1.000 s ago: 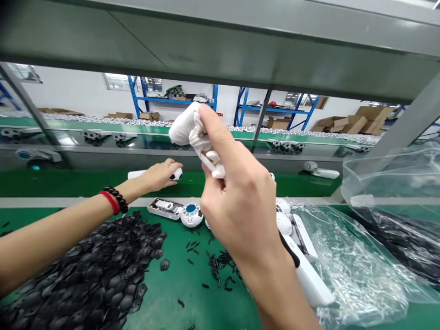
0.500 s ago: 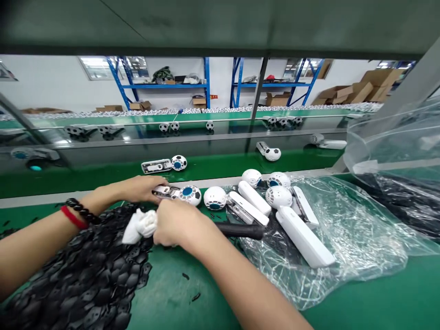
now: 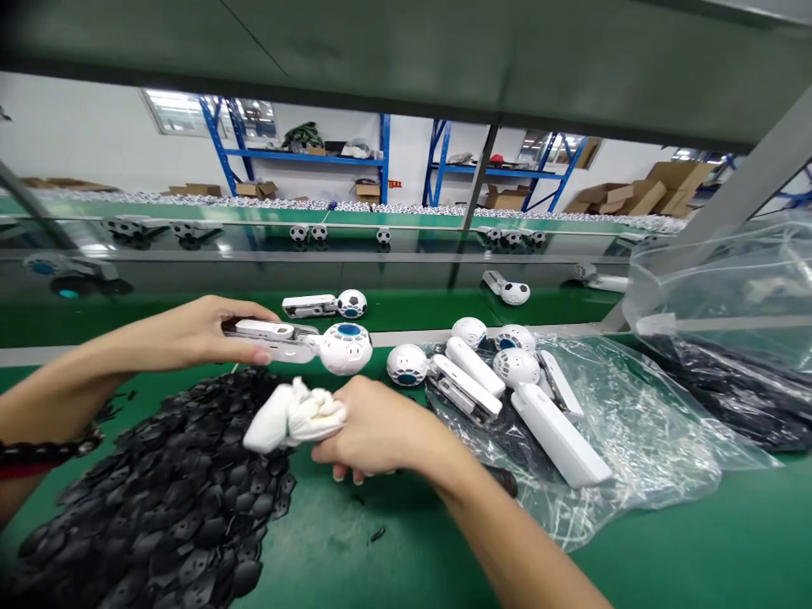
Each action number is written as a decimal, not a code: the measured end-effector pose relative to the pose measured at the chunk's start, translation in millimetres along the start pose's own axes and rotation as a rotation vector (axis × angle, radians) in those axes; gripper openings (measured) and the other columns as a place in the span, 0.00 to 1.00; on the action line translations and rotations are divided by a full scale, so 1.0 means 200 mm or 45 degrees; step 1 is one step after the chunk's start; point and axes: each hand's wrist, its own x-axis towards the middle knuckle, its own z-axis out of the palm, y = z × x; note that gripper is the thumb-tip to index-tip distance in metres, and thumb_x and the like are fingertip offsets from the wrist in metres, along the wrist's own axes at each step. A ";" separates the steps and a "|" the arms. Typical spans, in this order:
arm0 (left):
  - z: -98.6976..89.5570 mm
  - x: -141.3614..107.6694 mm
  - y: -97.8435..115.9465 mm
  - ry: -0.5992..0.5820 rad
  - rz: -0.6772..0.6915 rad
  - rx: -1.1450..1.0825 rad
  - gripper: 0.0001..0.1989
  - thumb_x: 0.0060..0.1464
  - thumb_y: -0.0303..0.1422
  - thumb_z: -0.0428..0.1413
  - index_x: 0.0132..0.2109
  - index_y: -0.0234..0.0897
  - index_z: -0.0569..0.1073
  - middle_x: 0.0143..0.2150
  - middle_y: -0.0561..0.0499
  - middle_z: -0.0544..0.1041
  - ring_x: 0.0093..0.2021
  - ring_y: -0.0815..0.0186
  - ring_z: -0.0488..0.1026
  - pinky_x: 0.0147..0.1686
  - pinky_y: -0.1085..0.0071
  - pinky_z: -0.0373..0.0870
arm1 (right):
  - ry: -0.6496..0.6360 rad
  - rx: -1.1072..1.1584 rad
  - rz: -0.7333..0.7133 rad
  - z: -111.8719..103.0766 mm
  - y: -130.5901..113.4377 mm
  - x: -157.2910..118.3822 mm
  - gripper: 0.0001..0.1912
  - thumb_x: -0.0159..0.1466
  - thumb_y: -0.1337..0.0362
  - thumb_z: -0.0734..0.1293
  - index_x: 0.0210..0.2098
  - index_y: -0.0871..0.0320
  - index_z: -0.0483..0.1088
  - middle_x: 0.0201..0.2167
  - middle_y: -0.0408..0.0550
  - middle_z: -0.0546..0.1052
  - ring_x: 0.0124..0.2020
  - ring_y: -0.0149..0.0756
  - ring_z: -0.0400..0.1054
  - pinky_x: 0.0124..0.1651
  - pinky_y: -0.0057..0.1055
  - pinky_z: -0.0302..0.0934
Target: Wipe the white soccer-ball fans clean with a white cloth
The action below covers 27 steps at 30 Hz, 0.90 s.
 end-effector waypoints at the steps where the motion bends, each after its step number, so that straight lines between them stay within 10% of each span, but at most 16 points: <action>1: -0.01 -0.01 0.02 -0.058 -0.018 -0.014 0.25 0.48 0.53 0.61 0.48 0.43 0.78 0.39 0.51 0.81 0.31 0.62 0.74 0.25 0.73 0.63 | 0.017 0.110 0.018 -0.03 -0.01 -0.06 0.07 0.58 0.72 0.64 0.24 0.58 0.67 0.22 0.42 0.77 0.16 0.27 0.68 0.17 0.19 0.59; 5: -0.02 -0.03 0.13 -0.225 -0.023 -0.056 0.22 0.46 0.52 0.63 0.44 0.44 0.80 0.39 0.51 0.80 0.32 0.62 0.74 0.25 0.73 0.63 | 0.276 0.370 0.063 -0.09 -0.02 -0.21 0.09 0.58 0.69 0.68 0.22 0.59 0.68 0.19 0.41 0.73 0.15 0.26 0.64 0.16 0.21 0.56; 12: 0.07 0.07 0.25 -0.182 0.218 -0.125 0.18 0.52 0.51 0.59 0.37 0.42 0.78 0.34 0.54 0.77 0.32 0.65 0.71 0.27 0.74 0.61 | 0.741 -0.114 -0.339 0.01 0.11 -0.18 0.12 0.59 0.70 0.64 0.22 0.56 0.58 0.17 0.37 0.64 0.18 0.25 0.56 0.19 0.23 0.51; 19: 0.21 0.14 0.20 0.077 0.300 -0.375 0.17 0.59 0.45 0.52 0.33 0.35 0.73 0.32 0.54 0.73 0.32 0.69 0.67 0.34 0.74 0.61 | 0.810 -1.154 -1.201 0.08 0.14 -0.13 0.10 0.63 0.77 0.61 0.30 0.63 0.72 0.28 0.49 0.78 0.24 0.30 0.66 0.24 0.28 0.56; 27: 0.26 0.16 0.18 0.022 0.478 -0.512 0.13 0.57 0.37 0.51 0.29 0.34 0.72 0.28 0.54 0.72 0.30 0.69 0.67 0.32 0.73 0.62 | 0.757 -1.276 -1.413 0.11 0.15 -0.08 0.09 0.63 0.76 0.63 0.32 0.65 0.75 0.29 0.54 0.80 0.24 0.32 0.68 0.21 0.31 0.58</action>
